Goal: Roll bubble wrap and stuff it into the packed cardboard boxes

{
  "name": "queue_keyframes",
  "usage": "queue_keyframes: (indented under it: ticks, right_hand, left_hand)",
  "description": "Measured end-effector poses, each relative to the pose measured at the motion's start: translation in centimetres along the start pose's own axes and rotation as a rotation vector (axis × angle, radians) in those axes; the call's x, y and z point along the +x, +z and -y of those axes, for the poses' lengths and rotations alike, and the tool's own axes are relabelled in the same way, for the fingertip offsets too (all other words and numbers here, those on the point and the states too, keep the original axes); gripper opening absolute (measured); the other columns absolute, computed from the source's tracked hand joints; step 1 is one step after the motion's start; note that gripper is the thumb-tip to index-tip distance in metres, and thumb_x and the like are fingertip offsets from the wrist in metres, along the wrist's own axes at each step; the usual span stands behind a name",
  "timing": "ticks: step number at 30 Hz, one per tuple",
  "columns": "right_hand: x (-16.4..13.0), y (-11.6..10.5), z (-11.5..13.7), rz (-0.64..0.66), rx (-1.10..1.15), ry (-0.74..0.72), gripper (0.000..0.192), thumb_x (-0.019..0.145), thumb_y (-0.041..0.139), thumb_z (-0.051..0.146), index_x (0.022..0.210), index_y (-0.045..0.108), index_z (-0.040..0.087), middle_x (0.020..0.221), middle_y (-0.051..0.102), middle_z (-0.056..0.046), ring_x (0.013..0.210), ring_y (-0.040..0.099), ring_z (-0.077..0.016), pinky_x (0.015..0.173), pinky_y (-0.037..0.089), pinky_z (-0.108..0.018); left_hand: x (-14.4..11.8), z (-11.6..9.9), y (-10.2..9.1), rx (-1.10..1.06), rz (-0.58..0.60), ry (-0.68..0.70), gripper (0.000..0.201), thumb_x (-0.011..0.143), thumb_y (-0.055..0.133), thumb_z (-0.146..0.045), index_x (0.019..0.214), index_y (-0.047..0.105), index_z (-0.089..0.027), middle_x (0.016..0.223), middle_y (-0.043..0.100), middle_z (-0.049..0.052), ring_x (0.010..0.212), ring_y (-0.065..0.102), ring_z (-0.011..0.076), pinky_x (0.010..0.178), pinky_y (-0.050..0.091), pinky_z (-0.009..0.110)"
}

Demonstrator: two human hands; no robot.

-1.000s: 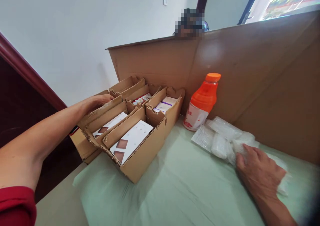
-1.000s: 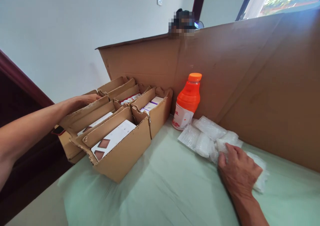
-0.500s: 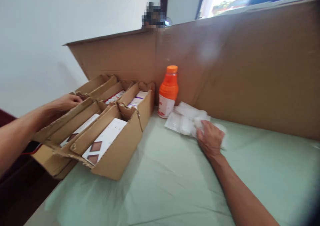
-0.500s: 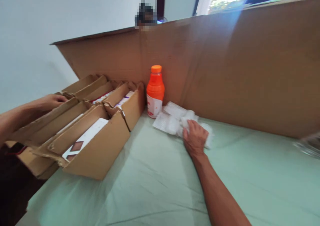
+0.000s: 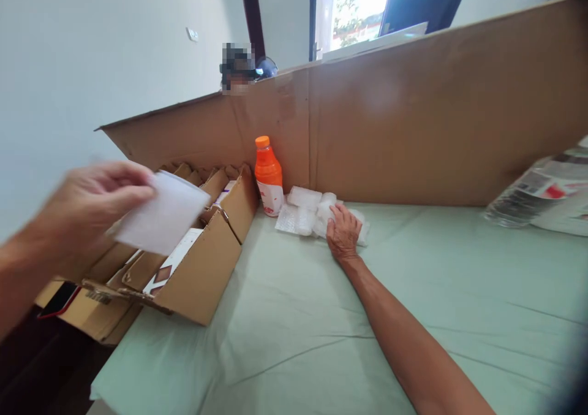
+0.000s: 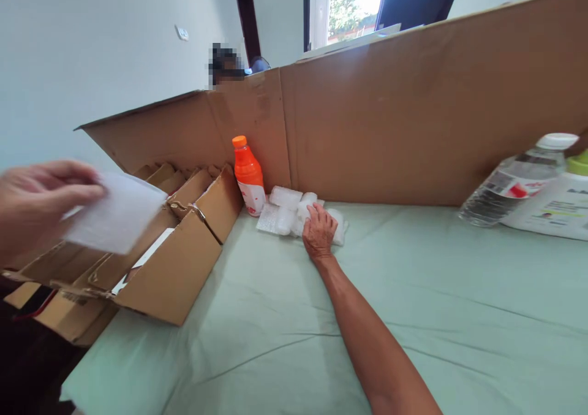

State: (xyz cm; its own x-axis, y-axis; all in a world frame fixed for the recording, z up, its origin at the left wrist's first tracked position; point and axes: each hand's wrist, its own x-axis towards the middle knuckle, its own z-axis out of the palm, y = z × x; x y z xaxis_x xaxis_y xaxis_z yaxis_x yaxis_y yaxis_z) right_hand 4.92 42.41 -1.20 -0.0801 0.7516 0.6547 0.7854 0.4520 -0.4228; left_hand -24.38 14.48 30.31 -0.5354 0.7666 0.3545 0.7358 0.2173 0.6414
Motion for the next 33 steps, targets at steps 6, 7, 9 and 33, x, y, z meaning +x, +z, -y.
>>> queue_keyframes:
  ticks: [6,7,9,33]
  right_hand:
    - [-0.1,-0.3,-0.3,-0.011,0.023,0.023,0.042,0.090,0.046,0.018,0.127,0.063,0.015,0.139,0.059,-0.013,0.117,0.054,-0.0269,0.100,0.033,-0.038]
    - [-0.1,-0.3,-0.3,-0.015,0.024,0.020,0.041,0.089,0.047,0.018,0.127,0.063,0.015,0.139,0.059,-0.013,0.118,0.054,-0.0268,0.099,0.034,-0.038]
    - [-0.2,-0.3,-0.5,-0.022,0.022,0.013,0.041,0.089,0.048,0.017,0.127,0.063,0.014,0.139,0.059,-0.014,0.118,0.053,-0.0269,0.098,0.034,-0.037]
    - [-0.4,0.7,-0.7,-0.018,0.038,-0.097,0.033,0.092,0.052,0.021,0.122,0.066,0.018,0.136,0.061,-0.012,0.117,0.051,-0.0286,0.100,0.030,-0.042]
  left_hand:
    - [0.5,-5.6,17.2,-0.171,0.393,0.169,0.016,0.066,0.062,-0.029,0.079,0.067,-0.021,0.074,0.067,0.002,0.064,0.059,0.0169,0.055,0.044,0.028]
    - [1.5,-5.5,20.1,-0.175,0.358,0.151,0.016,0.068,0.060,-0.026,0.081,0.067,-0.020,0.076,0.068,0.003,0.067,0.061,0.0174,0.058,0.046,0.028]
    - [3.8,-4.8,25.2,-0.154,0.321,0.134,0.017,0.071,0.057,-0.023,0.084,0.067,-0.018,0.079,0.069,0.006,0.073,0.063,0.0197,0.064,0.049,0.030]
    - [-1.7,3.0,35.2,0.172,0.216,0.235,0.055,0.086,0.055,-0.025,0.139,0.051,-0.014,0.151,0.046,0.020,0.138,0.045,0.0335,0.114,0.036,0.051]
